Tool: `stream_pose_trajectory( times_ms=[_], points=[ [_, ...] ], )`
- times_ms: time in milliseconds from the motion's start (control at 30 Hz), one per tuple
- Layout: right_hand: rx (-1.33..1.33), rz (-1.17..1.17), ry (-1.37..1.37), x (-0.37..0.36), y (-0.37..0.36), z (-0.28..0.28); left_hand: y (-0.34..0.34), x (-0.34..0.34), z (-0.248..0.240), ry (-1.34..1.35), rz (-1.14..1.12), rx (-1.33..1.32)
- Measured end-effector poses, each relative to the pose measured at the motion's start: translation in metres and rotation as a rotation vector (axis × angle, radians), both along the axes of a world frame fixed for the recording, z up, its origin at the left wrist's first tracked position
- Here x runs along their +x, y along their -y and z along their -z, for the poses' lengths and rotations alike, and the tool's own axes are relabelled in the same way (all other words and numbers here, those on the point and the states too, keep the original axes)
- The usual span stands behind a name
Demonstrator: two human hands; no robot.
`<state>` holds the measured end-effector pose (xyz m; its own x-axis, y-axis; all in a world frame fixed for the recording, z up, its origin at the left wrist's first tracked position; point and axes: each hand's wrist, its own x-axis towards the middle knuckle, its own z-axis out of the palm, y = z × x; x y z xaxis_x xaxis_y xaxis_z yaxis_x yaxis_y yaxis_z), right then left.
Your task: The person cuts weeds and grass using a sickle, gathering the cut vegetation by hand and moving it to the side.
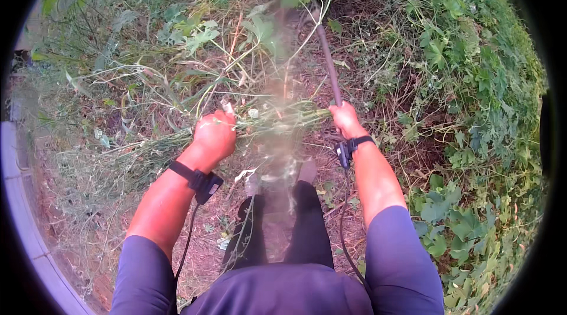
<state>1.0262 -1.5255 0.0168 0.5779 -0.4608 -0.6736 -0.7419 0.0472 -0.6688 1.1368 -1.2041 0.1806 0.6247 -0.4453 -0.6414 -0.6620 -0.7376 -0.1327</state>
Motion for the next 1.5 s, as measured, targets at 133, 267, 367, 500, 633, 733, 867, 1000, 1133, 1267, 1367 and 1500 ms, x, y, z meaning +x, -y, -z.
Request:
stream_pose_trajectory(
  times_ms=[133,267,367,500,633,733,867,1000,1133,1267,1367,1500],
  points=[
    [-0.033,-0.009,-0.102,-0.139,-0.013,-0.049,-0.058,-0.02,-0.011,-0.022,-0.127,0.006],
    [0.094,0.272,-0.231,-0.301,-0.05,-0.131,-0.143,-0.012,-0.045,0.052,-0.145,0.04],
    [0.081,0.482,-0.229,-0.367,-0.092,-0.161,-0.204,-0.011,-0.071,0.15,-0.127,-0.003],
    [0.072,0.616,-0.189,-0.407,-0.124,-0.188,-0.231,-0.036,-0.112,0.138,-0.15,-0.026],
    [0.097,0.584,-0.132,-0.421,-0.145,-0.205,-0.285,-0.092,-0.131,0.176,-0.079,-0.27],
    [0.093,0.502,-0.086,-0.429,-0.159,-0.207,-0.306,-0.153,-0.152,0.169,-0.073,-0.387],
    [0.132,0.393,-0.018,-0.449,-0.184,-0.207,-0.348,-0.23,-0.15,0.184,-0.162,-0.362],
    [0.167,0.294,0.028,-0.493,-0.208,-0.208,-0.358,-0.291,-0.184,0.316,-0.137,-0.421],
    [0.156,0.238,-0.055,-0.558,-0.236,-0.204,-0.361,-0.345,-0.21,0.282,-0.17,-0.338],
    [0.264,0.319,-0.013,-0.627,-0.263,-0.196,-0.393,-0.399,-0.205,0.305,-0.128,-0.37],
    [0.23,0.333,-0.052,-0.663,-0.283,-0.197,-0.423,-0.424,-0.201,0.255,-0.115,-0.357],
    [0.193,0.395,-0.102,-0.708,-0.307,-0.197,-0.451,-0.457,-0.195,0.296,-0.16,-0.306]
  ],
)
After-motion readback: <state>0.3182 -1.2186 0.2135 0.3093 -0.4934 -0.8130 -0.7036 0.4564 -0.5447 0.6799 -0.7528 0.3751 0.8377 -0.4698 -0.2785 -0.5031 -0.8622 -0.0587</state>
